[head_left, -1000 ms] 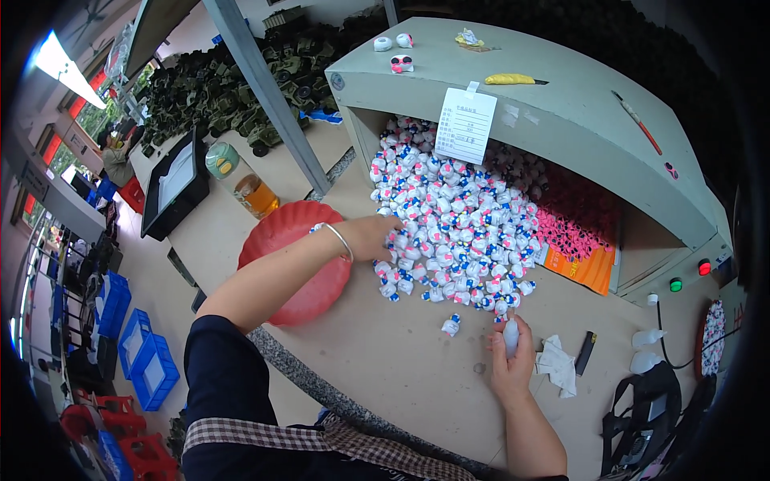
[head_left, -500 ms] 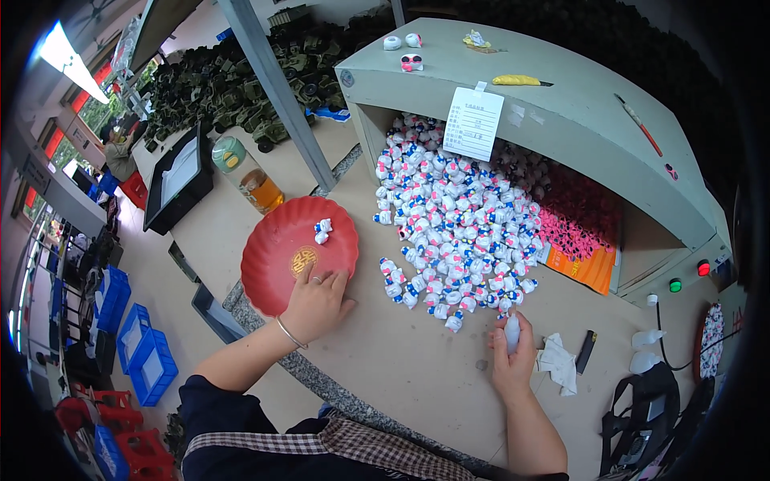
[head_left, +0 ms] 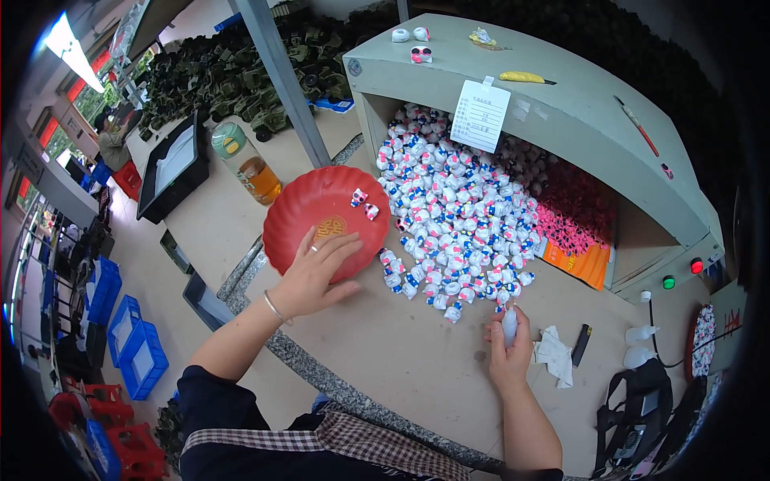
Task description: The person applies glue from a glue bottle to small plastic pieces and joins them to other plastic components by hand at an assembly station.
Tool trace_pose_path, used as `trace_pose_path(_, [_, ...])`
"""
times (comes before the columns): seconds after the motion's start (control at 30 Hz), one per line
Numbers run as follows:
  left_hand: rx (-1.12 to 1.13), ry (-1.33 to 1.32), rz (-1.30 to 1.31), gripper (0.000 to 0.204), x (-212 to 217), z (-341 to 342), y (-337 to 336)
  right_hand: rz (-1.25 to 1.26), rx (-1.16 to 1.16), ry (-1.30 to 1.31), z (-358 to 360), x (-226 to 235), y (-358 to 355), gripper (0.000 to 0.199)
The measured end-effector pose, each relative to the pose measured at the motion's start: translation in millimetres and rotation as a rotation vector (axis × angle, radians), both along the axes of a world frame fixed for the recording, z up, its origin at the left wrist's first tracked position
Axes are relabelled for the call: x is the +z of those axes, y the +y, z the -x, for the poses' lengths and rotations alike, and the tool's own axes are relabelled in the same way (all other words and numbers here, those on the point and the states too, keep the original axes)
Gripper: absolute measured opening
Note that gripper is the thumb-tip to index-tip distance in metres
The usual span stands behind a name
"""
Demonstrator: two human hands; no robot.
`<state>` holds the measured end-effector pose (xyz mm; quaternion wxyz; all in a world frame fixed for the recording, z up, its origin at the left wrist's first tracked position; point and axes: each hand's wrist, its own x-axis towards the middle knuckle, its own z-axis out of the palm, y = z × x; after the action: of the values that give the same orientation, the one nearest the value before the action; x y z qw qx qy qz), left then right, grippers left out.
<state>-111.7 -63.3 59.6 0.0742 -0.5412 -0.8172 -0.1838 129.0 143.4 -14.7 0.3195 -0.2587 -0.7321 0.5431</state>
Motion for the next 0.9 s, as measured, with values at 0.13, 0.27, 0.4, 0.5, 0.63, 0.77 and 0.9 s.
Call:
trace_pose_path(0.13, [-0.086,0.112,0.014,0.034,2,14,44,0.01,0.001,0.004,-1,-2,2,0.031])
trace_pose_path(0.27, [-0.036,0.368,0.148,0.023,-26,39,90,0.003,0.026,-0.029,-3,-2,5,0.033])
trace_pose_path(0.4, [0.031,0.477,0.385,0.021,-34,49,120,-0.002,0.044,-0.062,-4,0,6,0.034])
trace_pose_path(0.5, [0.039,0.428,0.35,0.022,-38,50,122,-0.061,0.046,-0.076,-4,-6,10,0.034])
trace_pose_path(0.63, [0.046,0.4,0.313,0.023,-44,47,122,-0.05,0.072,-0.083,-3,-2,9,0.034])
trace_pose_path(0.77, [0.125,0.206,0.271,0.022,-29,41,118,-0.023,0.065,-0.076,-3,-1,6,0.033])
trace_pose_path(0.9, [0.156,0.087,0.016,0.029,12,34,86,0.001,0.036,-0.073,-5,1,7,0.035])
